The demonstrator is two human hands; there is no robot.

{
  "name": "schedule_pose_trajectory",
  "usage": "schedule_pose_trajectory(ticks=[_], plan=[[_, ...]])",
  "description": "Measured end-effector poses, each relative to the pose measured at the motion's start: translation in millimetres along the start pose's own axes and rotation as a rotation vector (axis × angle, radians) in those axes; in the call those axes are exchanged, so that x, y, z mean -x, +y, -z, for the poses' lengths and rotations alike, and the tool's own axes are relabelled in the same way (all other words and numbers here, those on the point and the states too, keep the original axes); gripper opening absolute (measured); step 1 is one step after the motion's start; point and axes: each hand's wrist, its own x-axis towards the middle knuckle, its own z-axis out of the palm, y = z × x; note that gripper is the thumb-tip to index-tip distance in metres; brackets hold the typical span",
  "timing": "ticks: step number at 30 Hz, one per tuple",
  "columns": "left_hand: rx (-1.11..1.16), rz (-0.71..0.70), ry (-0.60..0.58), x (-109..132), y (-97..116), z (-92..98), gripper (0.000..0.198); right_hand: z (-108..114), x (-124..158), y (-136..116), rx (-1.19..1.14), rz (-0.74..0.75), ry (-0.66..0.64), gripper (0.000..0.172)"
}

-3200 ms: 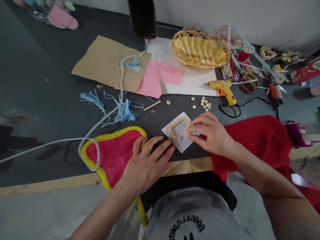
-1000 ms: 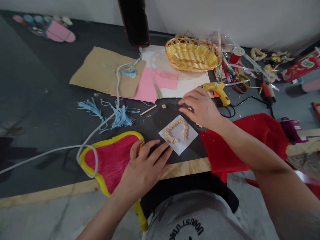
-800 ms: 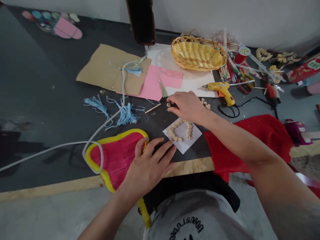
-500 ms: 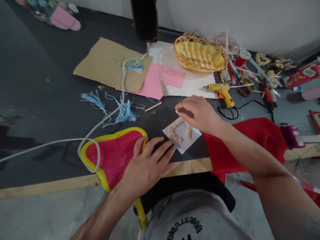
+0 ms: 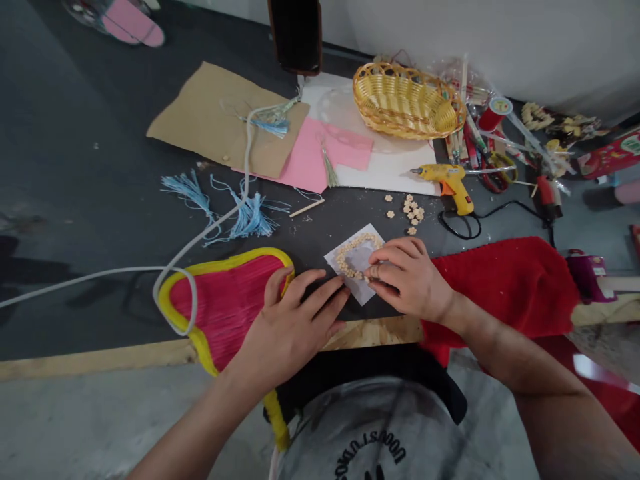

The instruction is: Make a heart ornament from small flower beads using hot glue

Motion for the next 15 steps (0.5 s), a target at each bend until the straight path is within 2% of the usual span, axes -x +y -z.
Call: schedule_pose_trajectory(ticks=[15], plan=[[-0.023, -0.017, -0.001, -0.1, -0.3, -0.6, 0.031, -2.5, -1.3, -0.1, -0.010, -0.030, 0.030, 0.009]])
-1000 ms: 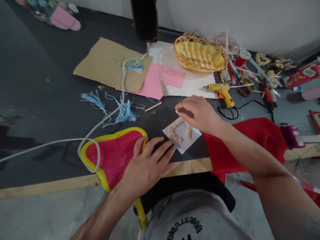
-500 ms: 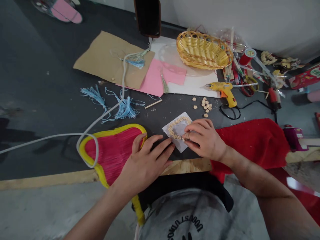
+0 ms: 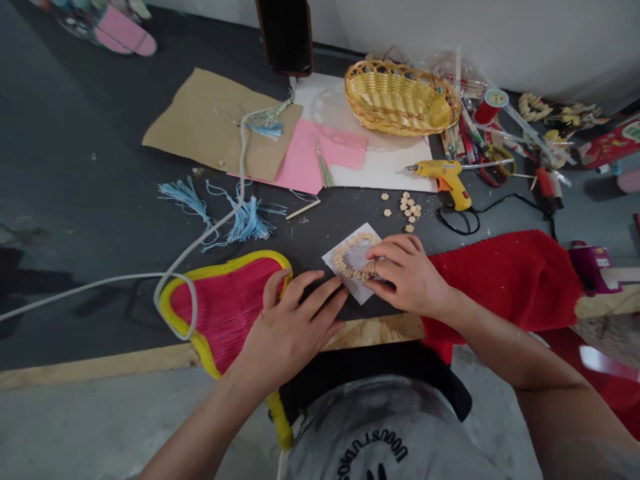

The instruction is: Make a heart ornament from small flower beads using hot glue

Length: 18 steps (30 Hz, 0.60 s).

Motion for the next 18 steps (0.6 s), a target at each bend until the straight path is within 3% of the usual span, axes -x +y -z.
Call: schedule_pose_trajectory(ticks=[18], plan=[[-0.003, -0.016, -0.001, -0.4, 0.1, 1.2, 0.031, 3.2, 4.7, 1.3, 0.015, -0.021, 0.003, 0.010]])
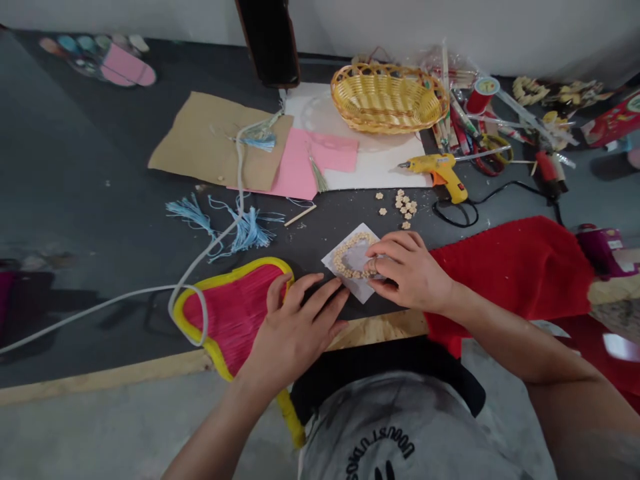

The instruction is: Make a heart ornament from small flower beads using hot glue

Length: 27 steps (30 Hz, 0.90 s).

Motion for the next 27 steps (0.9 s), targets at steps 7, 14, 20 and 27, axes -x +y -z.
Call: schedule_pose_trajectory(ticks=[7, 14, 20, 27], plan=[[-0.027, -0.005, -0.013, -0.4, 1.0, 2.6, 0.031, 18.6, 35.0, -2.0, -0.142, -0.161, 0.174, 0.019], [-0.130, -0.030, -0.043, -3.8, 8.2, 7.7, 0.030, 15.4, 66.0, -11.2, -0.224, -0.157, 0.183, 0.023], [-0.179, 0.045, -0.083, -13.4, 28.8, 12.9, 0.032, 8.0, 61.8, -10.5, -0.195, -0.138, 0.154, 0.027], [-0.186, 0.073, -0.085, -20.2, 38.9, 5.4, 0.034, -4.6, 64.4, -10.4, -0.053, -0.127, 0.057, 0.031]])
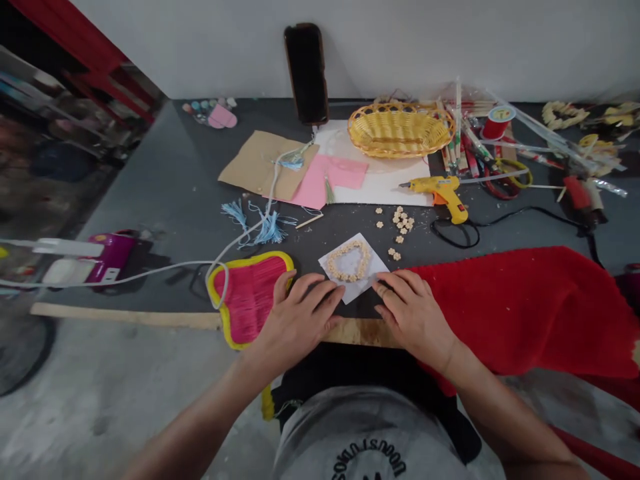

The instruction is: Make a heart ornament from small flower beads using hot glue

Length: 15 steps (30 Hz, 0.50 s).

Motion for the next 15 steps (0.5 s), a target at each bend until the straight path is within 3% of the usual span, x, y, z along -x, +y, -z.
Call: schedule_pose_trajectory(ticks=[8, 15], plan=[[0.080, 0.025, 0.055, -3.1, -1.8, 1.3, 0.022, -0.1, 0.9, -0.1, 0.022, -0.006, 0.005, 0.030], [0.199, 0.142, 0.062, -27.0, -24.4, -0.6, 0.018, -0.7, 0.0, 0.9, 0.012, -0.005, 0.007, 0.029]])
